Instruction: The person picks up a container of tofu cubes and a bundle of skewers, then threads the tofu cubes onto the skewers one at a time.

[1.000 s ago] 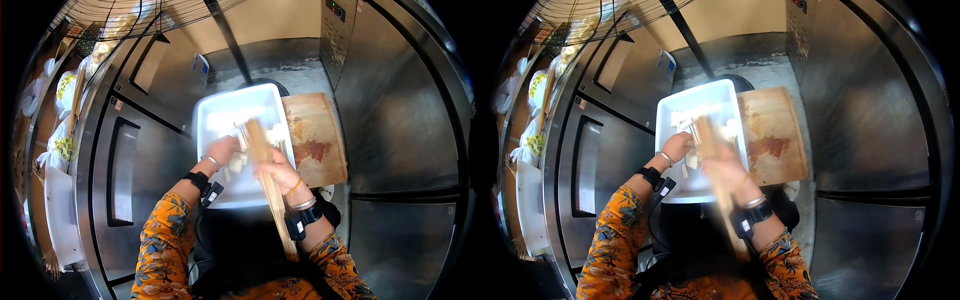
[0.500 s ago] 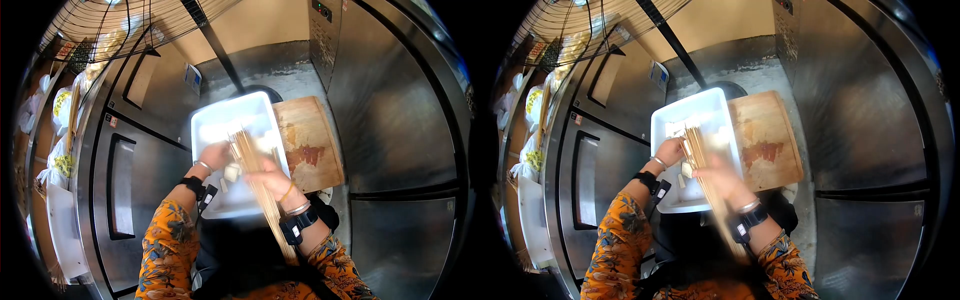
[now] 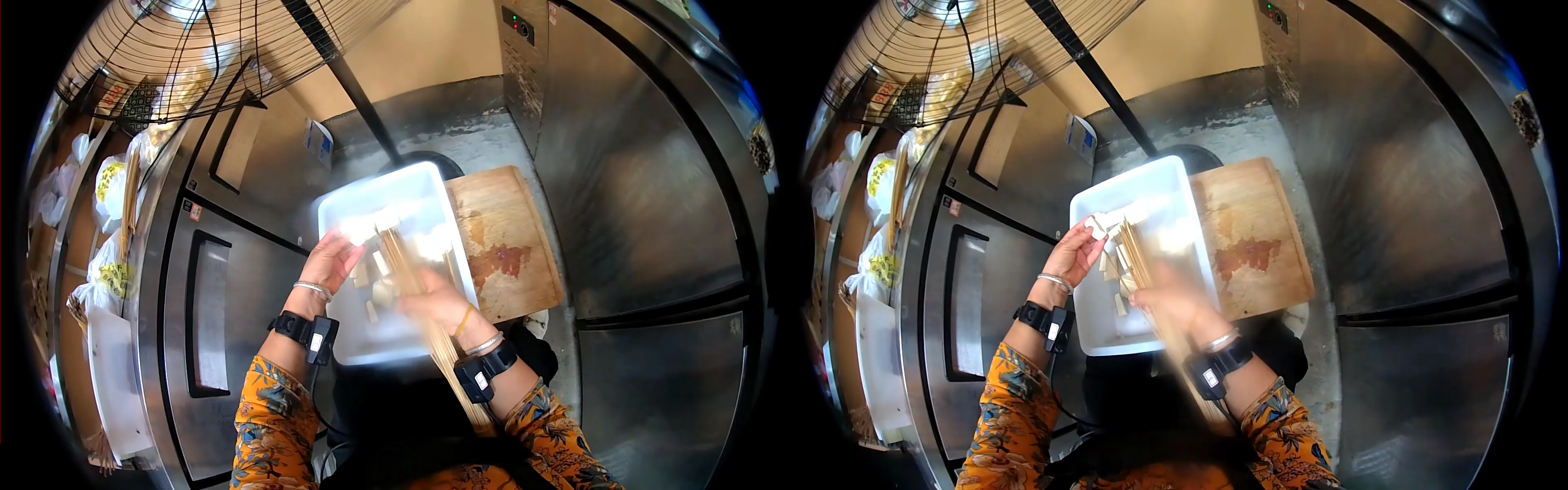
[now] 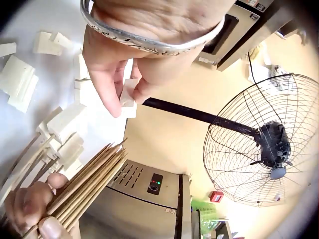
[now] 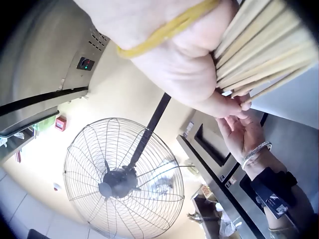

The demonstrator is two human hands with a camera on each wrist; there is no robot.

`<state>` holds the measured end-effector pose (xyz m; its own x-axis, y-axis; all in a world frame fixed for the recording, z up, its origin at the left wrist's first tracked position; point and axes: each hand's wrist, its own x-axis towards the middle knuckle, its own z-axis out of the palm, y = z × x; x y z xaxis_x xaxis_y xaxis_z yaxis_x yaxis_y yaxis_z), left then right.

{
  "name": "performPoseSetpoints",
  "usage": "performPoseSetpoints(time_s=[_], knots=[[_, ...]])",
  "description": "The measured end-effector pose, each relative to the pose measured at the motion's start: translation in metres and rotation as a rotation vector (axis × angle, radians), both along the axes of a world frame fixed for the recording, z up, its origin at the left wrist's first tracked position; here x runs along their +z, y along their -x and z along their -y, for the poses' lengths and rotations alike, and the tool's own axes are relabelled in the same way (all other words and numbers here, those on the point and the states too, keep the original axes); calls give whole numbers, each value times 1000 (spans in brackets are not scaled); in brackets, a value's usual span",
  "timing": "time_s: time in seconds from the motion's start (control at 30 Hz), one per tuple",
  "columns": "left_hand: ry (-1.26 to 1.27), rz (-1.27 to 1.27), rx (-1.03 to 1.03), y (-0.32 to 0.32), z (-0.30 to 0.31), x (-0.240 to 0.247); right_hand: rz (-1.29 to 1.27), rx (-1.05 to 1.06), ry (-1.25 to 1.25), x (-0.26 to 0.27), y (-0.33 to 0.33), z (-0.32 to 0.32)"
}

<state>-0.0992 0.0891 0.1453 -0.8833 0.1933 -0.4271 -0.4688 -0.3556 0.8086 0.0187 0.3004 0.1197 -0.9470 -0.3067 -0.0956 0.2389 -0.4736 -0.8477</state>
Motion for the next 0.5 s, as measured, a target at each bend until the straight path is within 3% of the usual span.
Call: performPoseSetpoints(time_s=[0.5], knots=[[132,-60,-104,-13,-16,23,76,5,31,13,-3,-3]])
